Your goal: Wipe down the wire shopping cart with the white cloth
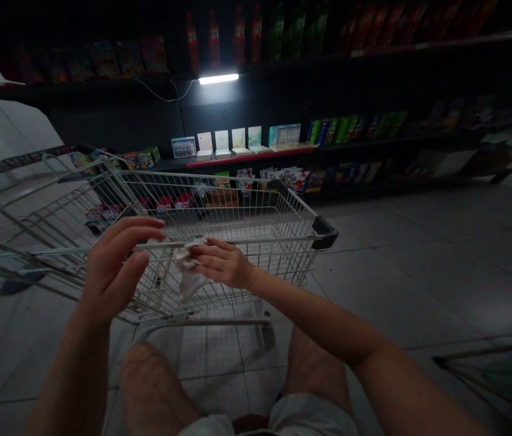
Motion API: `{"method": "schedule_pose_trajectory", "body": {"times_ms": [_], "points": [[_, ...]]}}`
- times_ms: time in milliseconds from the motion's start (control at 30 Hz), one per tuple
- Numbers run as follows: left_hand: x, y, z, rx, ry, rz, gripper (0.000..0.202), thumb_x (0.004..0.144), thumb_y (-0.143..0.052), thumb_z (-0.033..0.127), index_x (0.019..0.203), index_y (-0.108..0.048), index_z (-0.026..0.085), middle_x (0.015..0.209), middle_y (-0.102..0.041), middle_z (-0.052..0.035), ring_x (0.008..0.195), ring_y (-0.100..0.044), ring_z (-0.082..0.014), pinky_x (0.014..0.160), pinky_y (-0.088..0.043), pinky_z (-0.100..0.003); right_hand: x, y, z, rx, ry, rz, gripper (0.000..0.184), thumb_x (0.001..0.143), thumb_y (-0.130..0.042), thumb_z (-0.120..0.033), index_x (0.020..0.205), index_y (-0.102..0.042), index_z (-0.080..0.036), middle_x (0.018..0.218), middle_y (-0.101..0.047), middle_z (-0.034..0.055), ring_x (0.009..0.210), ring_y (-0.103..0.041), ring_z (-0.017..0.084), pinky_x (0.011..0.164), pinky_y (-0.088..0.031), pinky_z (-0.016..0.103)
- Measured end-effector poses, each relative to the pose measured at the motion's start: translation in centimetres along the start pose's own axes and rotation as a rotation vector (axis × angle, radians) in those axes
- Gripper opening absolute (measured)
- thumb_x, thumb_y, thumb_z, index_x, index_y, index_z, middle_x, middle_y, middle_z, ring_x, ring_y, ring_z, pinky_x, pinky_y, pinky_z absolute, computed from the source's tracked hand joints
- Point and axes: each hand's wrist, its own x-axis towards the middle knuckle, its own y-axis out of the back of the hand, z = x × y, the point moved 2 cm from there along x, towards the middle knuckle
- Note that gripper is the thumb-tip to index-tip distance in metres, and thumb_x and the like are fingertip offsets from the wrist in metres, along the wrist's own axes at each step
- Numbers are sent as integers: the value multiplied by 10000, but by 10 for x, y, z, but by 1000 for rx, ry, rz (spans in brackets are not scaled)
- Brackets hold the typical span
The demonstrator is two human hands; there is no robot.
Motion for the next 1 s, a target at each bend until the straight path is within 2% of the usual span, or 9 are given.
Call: {"method": "schedule_pose_trajectory", "body": {"times_ms": [33, 100, 200, 300, 467, 600, 667, 833, 1000], "points": [[23, -9, -9, 66, 62, -67, 516, 965, -293, 537, 1053, -651, 176, 1155, -677, -118, 1086, -622, -225, 953, -481, -386, -8, -1, -2, -28, 35, -27, 174, 929, -581, -214, 1072, -679, -209, 1211, -689, -8, 1275, -554, 142, 1110, -454, 388], [45, -29, -26, 328, 177, -300, 580, 950, -277, 595, 969, -673, 172, 1004, -719, -115, 951, -665, -245, 794, -491, -356, -22, -6, -6, -75, 103, -110, 207, 935, -573, -230, 1117, -664, -195, 1260, -666, 7, 1256, -562, 136, 1098, -459, 370], [42, -47, -36, 613, 205, -433, 650, 934, -239, 665, 805, -662, 190, 815, -718, -92, 815, -676, -259, 646, -403, -325, -27, -16, -1, -91, 208, -209, 191, 937, -567, -217, 1107, -653, -214, 1183, -691, 5, 1137, -609, 123, 1057, -475, 356], [34, -52, -34, 671, 168, -400, 678, 937, -206, 675, 768, -650, 192, 783, -715, -85, 775, -673, -247, 588, -318, -313, -21, -23, 10, -43, 278, -228, 165, 942, -555, -190, 1073, -644, -235, 1095, -702, -7, 1055, -619, 106, 1059, -465, 363], [38, -55, -34, 663, 133, -347, 669, 955, -209, 645, 743, -651, 189, 746, -710, -77, 721, -660, -230, 577, -263, -312, -44, -29, 4, 47, 196, -192, 199, 954, -523, -217, 1089, -665, -180, 1219, -673, 26, 1219, -575, 125, 1124, -433, 365], [39, -57, -37, 663, 124, -324, 663, 962, -220, 628, 724, -658, 190, 735, -709, -78, 702, -649, -227, 574, -246, -310, -62, -33, -6, 176, 333, -318, 184, 942, -533, -193, 842, -687, -191, 996, -727, -13, 1054, -653, 96, 1040, -495, 276], [38, -58, -39, 672, 120, -301, 656, 972, -218, 604, 723, -664, 193, 737, -711, -80, 705, -650, -230, 575, -244, -313, -49, -30, 4, 145, 343, -302, 169, 929, -561, -191, 802, -673, -196, 967, -723, -29, 1034, -660, 101, 1046, -498, 297], [36, -59, -43, 687, 117, -277, 635, 985, -218, 566, 708, -659, 202, 741, -714, -69, 702, -651, -225, 578, -241, -317, -22, -11, 30, 61, 212, -92, 115, 910, -606, -217, 986, -683, -179, 1188, -684, 31, 1210, -588, 144, 1091, -481, 385], [37, -58, -43, 695, 122, -295, 638, 978, -219, 583, 694, -641, 198, 737, -710, -62, 697, -651, -215, 571, -229, -310, -44, 0, 19, 169, 337, -235, 155, 921, -584, -197, 800, -674, -164, 902, -729, 5, 967, -676, 99, 958, -552, 274]]}}
